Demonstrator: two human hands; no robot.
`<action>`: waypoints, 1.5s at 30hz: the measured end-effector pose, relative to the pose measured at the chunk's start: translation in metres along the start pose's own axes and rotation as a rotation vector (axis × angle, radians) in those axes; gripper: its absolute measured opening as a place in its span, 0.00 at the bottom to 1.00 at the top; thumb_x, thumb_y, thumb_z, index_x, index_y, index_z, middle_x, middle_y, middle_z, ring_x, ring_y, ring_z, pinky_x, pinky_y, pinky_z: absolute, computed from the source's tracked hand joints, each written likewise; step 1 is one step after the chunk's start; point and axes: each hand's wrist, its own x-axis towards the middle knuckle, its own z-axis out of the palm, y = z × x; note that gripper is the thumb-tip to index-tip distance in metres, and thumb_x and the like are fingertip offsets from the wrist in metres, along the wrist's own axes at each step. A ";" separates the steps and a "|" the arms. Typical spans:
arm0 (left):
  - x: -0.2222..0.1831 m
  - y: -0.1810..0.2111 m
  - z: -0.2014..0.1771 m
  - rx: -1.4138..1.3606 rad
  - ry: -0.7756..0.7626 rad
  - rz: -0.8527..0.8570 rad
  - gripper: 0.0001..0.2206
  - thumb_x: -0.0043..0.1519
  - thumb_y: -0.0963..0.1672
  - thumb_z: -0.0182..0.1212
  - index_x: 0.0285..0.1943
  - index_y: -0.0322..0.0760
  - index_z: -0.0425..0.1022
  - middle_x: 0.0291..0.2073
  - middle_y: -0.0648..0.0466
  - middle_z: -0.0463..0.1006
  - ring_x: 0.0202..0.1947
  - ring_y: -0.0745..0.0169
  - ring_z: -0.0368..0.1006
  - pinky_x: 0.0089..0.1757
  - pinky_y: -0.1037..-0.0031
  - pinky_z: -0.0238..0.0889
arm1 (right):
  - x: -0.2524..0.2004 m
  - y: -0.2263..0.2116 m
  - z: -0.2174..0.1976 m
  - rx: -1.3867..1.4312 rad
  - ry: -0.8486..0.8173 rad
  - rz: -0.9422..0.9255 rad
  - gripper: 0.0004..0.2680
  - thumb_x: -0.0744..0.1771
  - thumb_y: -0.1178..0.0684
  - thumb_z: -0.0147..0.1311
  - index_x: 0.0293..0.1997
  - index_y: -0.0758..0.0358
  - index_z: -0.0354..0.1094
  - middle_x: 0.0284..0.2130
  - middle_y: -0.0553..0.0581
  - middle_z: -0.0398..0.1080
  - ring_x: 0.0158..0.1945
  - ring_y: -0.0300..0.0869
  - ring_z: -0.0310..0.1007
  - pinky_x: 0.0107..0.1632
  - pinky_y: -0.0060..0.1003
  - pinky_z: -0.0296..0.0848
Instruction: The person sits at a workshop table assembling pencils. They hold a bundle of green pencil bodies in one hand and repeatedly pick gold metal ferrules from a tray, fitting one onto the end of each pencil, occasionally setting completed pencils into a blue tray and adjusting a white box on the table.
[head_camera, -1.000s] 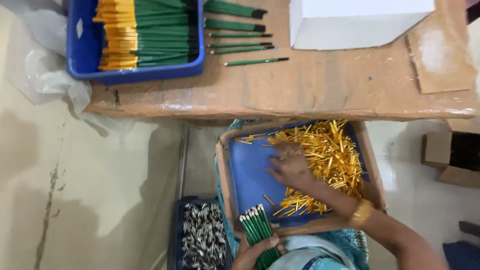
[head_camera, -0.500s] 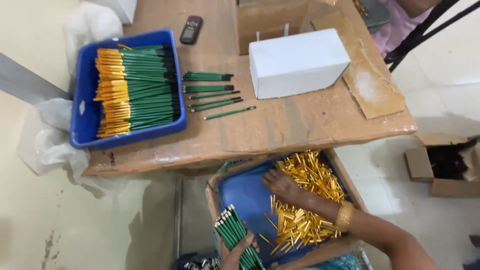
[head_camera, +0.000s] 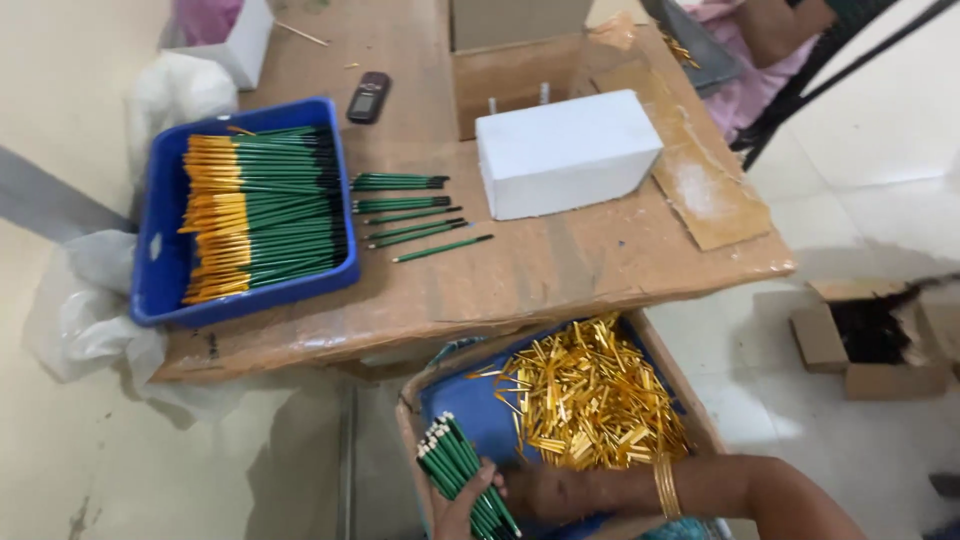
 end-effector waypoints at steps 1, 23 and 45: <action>0.002 -0.003 -0.007 0.048 -0.002 0.065 0.29 0.51 0.35 0.69 0.62 0.31 0.63 0.31 0.43 0.77 0.27 0.52 0.79 0.29 0.60 0.76 | 0.005 -0.031 -0.036 -0.190 0.104 0.030 0.08 0.68 0.50 0.43 0.40 0.65 0.59 0.45 0.59 0.62 0.51 0.47 0.62 0.59 0.41 0.59; 0.035 0.012 -0.010 0.045 -0.019 0.060 0.21 0.52 0.36 0.71 0.53 0.28 0.71 0.33 0.46 0.78 0.27 0.53 0.77 0.30 0.64 0.72 | 0.104 -0.116 -0.195 -0.098 0.284 0.516 0.17 0.65 0.43 0.50 0.55 0.61 0.68 0.46 0.61 0.76 0.51 0.46 0.76 0.60 0.54 0.73; 0.032 -0.017 0.033 0.207 -0.323 0.011 0.11 0.56 0.35 0.71 0.46 0.25 0.79 0.37 0.47 0.83 0.34 0.60 0.80 0.37 0.68 0.75 | 0.015 -0.169 -0.169 0.265 0.924 0.676 0.17 0.69 0.50 0.54 0.65 0.63 0.64 0.54 0.57 0.72 0.51 0.44 0.71 0.50 0.39 0.71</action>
